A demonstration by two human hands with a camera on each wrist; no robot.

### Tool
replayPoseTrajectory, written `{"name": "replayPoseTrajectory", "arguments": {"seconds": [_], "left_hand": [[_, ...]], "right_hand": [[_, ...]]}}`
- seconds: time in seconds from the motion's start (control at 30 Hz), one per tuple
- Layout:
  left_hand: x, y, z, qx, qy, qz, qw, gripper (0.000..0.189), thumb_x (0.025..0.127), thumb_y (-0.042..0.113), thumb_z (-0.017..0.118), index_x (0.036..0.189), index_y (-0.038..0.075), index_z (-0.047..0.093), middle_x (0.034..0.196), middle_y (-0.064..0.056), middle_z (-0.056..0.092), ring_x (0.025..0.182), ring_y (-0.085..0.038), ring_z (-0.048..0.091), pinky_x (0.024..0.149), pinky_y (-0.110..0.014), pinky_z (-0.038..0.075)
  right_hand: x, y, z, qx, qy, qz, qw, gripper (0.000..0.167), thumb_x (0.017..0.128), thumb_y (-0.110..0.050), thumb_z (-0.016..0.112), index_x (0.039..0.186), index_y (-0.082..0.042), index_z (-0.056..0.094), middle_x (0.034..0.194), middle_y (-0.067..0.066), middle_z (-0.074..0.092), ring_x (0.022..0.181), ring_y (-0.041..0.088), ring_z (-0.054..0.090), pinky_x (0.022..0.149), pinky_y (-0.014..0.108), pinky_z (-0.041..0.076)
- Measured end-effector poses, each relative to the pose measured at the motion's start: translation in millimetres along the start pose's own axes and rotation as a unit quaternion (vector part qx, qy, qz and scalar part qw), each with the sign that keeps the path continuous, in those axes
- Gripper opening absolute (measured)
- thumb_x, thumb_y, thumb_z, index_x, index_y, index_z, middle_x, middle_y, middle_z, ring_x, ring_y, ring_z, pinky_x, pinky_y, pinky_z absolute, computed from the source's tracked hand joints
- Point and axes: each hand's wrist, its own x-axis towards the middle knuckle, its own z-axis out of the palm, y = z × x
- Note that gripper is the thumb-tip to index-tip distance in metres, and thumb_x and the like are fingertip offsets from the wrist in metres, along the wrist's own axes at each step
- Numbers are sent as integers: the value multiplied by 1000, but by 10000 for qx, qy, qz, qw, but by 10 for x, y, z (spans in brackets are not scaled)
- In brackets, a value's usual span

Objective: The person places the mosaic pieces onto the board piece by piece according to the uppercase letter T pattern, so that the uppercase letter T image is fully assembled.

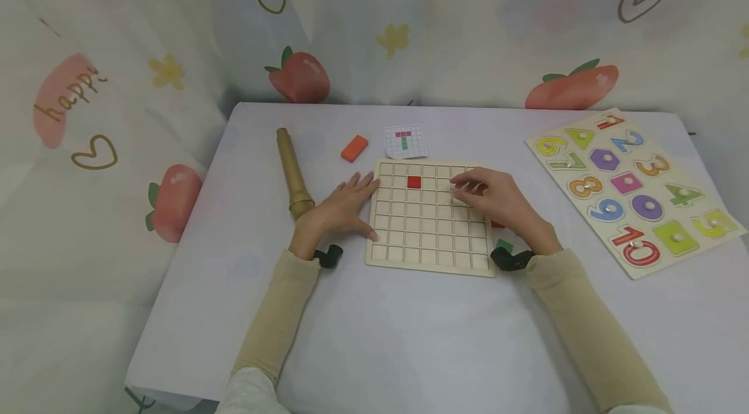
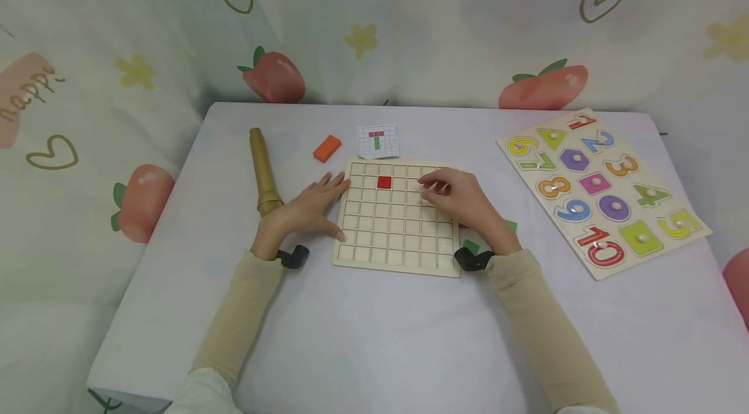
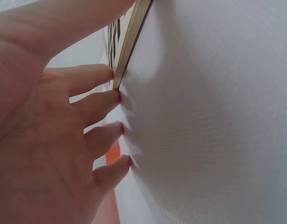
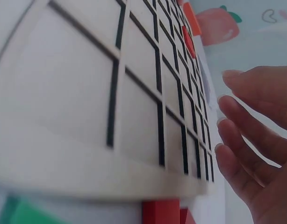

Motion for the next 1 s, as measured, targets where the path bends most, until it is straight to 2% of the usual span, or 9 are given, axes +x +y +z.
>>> {"name": "replayPoseTrajectory", "arguments": {"seconds": [0.17,0.33,0.63,0.83,1.0], "left_hand": [[3,-3,17,-10,-43,34,10000,121,78,42,90,167,17,12,175,-1,1,162,-23,-6,132,-45,1],[-5,-1,13,-28,-51,86,9999,120,79,42,89,167,16,11,175,-2,1,162,-23,-6,132,-46,1],[-17,-3,-4,-54,-32,126,9999,120,79,41,89,167,15,11,175,-3,1,162,-23,-6,132,-46,1],[-18,-7,-8,-67,-35,147,9999,121,78,40,90,167,15,11,175,-3,1,162,-24,-6,132,-46,1],[-18,-13,-7,-107,-37,163,9998,121,78,39,90,167,14,11,175,-3,1,162,-24,-6,132,-45,1]], "right_hand": [[-170,86,-94,-127,185,38,9997,26,95,-15,74,120,-7,74,107,9,75,92,22,65,77,22,50],[-284,193,-191,-276,270,201,9991,26,96,-16,73,121,-8,74,108,9,75,93,23,65,76,19,48],[-417,350,-311,-312,113,722,9968,35,96,-22,74,127,-7,71,111,13,71,99,27,61,80,32,49],[-461,447,-360,-449,-29,808,9957,40,96,-20,74,131,-4,67,114,16,70,101,28,60,84,35,49],[-494,496,-418,-477,-302,830,9949,40,98,-14,68,136,-4,64,123,18,67,107,31,58,91,43,49]]}}
